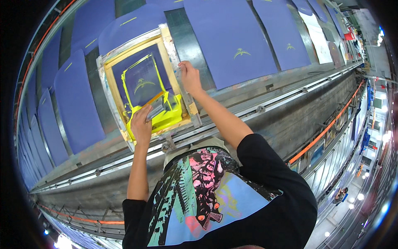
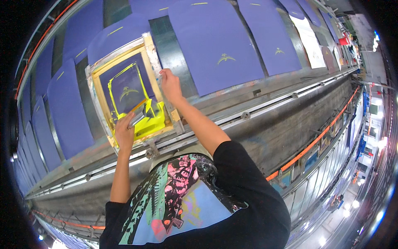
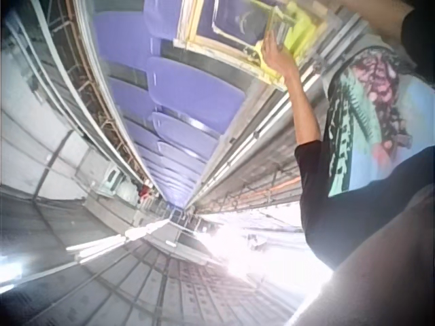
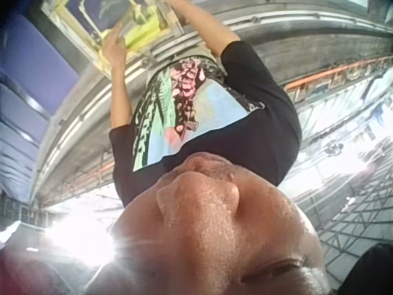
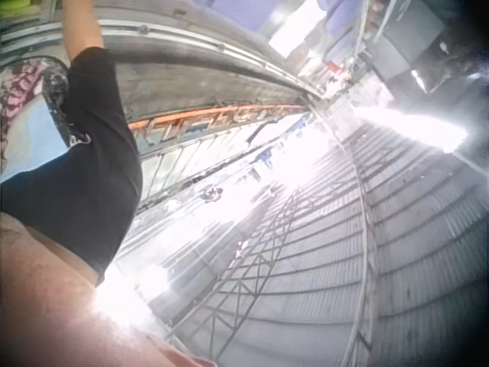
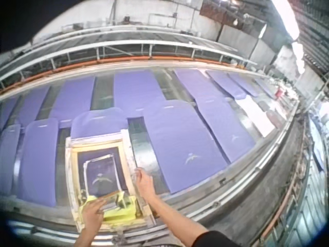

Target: The person performs screen printing on a conveyor belt. They pour green ink onto a screen, spread it with a squeegee, and then pour yellow ink to print a design onto purple fabric pieces moving along the line.

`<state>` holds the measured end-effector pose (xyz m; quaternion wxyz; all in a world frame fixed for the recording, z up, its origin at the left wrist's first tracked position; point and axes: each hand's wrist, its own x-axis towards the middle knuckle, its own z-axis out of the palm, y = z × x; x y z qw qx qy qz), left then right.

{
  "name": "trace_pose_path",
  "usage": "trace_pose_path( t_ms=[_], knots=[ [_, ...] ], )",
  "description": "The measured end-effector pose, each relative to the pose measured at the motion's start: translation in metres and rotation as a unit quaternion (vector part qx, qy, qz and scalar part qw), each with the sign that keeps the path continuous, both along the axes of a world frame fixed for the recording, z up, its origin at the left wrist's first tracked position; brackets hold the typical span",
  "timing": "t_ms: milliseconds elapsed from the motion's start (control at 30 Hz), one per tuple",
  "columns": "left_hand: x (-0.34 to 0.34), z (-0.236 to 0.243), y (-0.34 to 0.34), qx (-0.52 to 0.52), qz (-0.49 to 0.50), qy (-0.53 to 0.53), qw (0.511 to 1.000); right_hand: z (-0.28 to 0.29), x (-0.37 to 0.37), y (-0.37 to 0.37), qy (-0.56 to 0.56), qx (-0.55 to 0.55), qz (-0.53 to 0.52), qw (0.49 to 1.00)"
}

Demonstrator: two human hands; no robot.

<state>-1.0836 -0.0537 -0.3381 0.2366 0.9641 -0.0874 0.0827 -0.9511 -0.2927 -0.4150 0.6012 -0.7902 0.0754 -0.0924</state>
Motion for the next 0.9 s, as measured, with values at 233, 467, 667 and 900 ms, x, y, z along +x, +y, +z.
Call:
trace_pose_path(
  t_ms=[233, 467, 667, 900],
  knots=[
    [-0.042, -0.009, 0.017, 0.019, -0.029, 0.014, 0.999, -0.015, 0.009, -0.002, 0.011, -0.07, 0.011, 0.997],
    [-0.027, -0.029, 0.016, 0.124, -0.042, -0.039, 0.991, -0.008, 0.01, 0.001, 0.038, -0.063, -0.008, 0.997],
    [0.148, 0.008, 0.038, 0.068, 0.051, 0.156, 0.984, -0.004, 0.009, 0.004, 0.055, -0.045, -0.007, 0.997],
    [0.187, -0.003, 0.032, 0.144, 0.038, 0.072, 0.986, -0.004, 0.01, 0.005, 0.061, -0.045, -0.003, 0.997]
  ],
)
